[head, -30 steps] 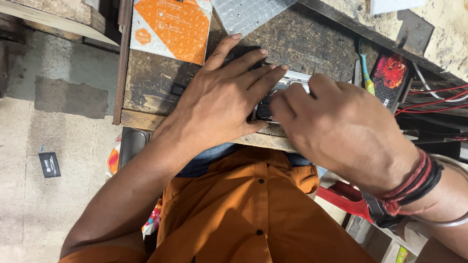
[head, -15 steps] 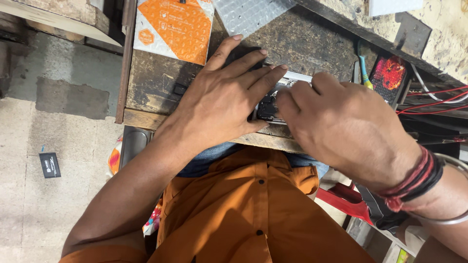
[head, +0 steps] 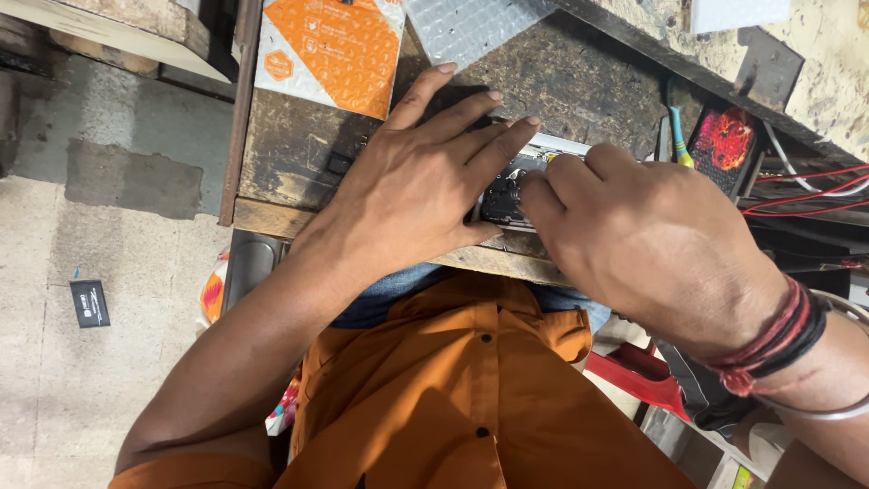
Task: The person cleans the inside of a disassembled mobile phone with a toothbrush, then connects a battery to test leads and uses a screwdriver to adjust internal components. The person handles the phone, battery, toothbrush, test leads, and screwdriver throughout the clip.
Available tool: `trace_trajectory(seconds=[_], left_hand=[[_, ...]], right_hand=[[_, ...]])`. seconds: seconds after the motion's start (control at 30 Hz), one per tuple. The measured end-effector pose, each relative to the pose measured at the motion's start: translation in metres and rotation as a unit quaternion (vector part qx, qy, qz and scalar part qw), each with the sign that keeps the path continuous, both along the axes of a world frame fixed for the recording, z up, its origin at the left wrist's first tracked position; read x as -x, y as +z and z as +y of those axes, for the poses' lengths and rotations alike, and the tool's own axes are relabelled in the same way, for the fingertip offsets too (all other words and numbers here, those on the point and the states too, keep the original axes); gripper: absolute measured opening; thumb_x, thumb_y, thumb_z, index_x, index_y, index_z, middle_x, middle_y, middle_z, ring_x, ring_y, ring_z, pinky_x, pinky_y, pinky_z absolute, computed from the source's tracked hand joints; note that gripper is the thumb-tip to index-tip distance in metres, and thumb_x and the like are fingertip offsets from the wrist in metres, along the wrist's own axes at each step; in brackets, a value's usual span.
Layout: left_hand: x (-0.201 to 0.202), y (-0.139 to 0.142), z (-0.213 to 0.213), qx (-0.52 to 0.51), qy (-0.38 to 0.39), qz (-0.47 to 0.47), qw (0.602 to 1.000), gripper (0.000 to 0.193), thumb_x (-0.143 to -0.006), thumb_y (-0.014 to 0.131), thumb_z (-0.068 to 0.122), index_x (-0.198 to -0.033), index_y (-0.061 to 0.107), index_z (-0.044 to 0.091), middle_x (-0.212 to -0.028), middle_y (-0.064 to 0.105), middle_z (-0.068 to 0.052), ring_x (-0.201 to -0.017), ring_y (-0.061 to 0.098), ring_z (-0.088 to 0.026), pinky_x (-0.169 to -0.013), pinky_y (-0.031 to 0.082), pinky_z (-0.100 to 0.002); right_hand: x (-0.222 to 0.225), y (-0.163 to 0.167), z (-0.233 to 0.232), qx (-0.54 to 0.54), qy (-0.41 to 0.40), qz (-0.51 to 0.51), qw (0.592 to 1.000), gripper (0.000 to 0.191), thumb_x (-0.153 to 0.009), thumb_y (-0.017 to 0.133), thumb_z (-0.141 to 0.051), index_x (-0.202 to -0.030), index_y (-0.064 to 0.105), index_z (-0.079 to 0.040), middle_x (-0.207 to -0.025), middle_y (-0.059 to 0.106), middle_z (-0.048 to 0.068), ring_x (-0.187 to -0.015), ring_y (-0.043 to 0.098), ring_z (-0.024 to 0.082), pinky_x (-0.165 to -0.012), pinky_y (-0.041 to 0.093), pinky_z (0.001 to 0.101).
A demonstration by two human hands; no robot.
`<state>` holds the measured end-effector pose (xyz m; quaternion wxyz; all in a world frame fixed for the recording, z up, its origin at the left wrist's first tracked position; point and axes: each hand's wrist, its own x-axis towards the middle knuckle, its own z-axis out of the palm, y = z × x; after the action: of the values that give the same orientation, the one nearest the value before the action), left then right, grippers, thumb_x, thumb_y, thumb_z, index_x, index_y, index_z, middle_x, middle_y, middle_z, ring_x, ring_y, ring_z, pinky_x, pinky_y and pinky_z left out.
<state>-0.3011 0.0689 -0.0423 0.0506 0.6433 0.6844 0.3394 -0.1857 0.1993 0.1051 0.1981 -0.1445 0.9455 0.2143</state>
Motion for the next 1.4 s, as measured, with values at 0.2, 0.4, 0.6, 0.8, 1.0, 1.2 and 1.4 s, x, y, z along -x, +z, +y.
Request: trace_trajectory(seconds=[0.2,0.4,0.6,0.8,1.0,1.2,1.4], left_hand=[[0.000,-0.001,-0.001,0.008,0.004,0.002,1.000,0.095,-0.072,0.087,0.048,-0.148,0.053,0.003,-0.133,0.068,-0.014,-0.137,0.054,-0.029,-0.126,0.020,-0.052],[0.000,-0.003,0.000,0.001,0.004,-0.008,1.000,0.096,-0.070,0.087,0.048,-0.148,0.053,0.004,-0.138,0.067,-0.013,-0.138,0.053,-0.028,-0.125,0.020,-0.052],[0.001,0.002,-0.002,-0.004,0.004,-0.011,1.000,0.095,-0.071,0.088,0.048,-0.148,0.054,0.004,-0.137,0.067,-0.014,-0.139,0.052,-0.028,-0.125,0.021,-0.052],[0.001,0.005,-0.001,0.020,-0.002,-0.009,1.000,0.095,-0.072,0.088,0.051,-0.146,0.055,0.002,-0.134,0.067,-0.015,-0.137,0.053,-0.029,-0.124,0.020,-0.053],[-0.004,0.002,0.000,0.001,0.001,0.001,1.000,0.071,-0.079,0.082,0.048,-0.135,0.067,0.006,-0.133,0.070,-0.007,-0.139,0.053,-0.025,-0.125,0.017,-0.052],[-0.009,0.006,0.005,-0.011,-0.015,-0.002,1.000,0.014,-0.086,0.077,0.014,-0.099,0.079,0.019,-0.109,0.078,0.002,-0.119,0.066,-0.015,-0.127,0.021,-0.053],[-0.025,0.016,0.009,-0.020,0.001,0.029,0.999,0.018,-0.085,0.072,0.003,-0.092,0.078,0.019,-0.090,0.072,0.003,-0.101,0.068,-0.014,-0.127,0.028,-0.050]], right_hand=[[0.000,0.001,-0.002,-0.020,0.010,0.015,1.000,0.031,-0.080,0.068,-0.019,-0.109,0.071,-0.012,-0.088,0.057,0.000,-0.080,0.062,0.014,-0.055,0.054,0.0250],[-0.002,-0.002,0.001,-0.015,0.052,0.016,0.998,0.032,-0.070,0.069,-0.022,-0.102,0.070,-0.017,-0.097,0.061,0.000,-0.080,0.062,0.013,-0.053,0.053,0.0231],[-0.004,0.003,0.003,0.106,0.051,0.084,0.989,0.018,-0.073,0.069,-0.017,-0.090,0.071,-0.014,-0.093,0.061,-0.002,-0.087,0.063,0.017,-0.064,0.056,0.0283],[-0.006,0.009,0.006,0.148,-0.004,0.125,0.981,0.032,-0.071,0.069,-0.014,-0.102,0.077,-0.014,-0.102,0.068,0.000,-0.092,0.064,0.019,-0.070,0.056,0.0307],[-0.026,0.001,0.012,0.196,-0.111,0.202,0.953,0.023,-0.077,0.077,0.000,-0.098,0.080,-0.009,-0.097,0.072,0.006,-0.082,0.067,0.022,-0.067,0.056,0.0319],[-0.070,-0.020,0.025,0.248,-0.227,0.298,0.893,0.017,-0.082,0.081,-0.003,-0.098,0.077,-0.009,-0.098,0.072,0.009,-0.090,0.069,0.028,-0.079,0.056,0.0395],[-0.135,-0.070,0.045,0.341,-0.336,0.355,0.803,0.013,-0.092,0.081,-0.008,-0.104,0.077,-0.010,-0.101,0.074,0.008,-0.090,0.071,0.024,-0.075,0.054,0.0317]])
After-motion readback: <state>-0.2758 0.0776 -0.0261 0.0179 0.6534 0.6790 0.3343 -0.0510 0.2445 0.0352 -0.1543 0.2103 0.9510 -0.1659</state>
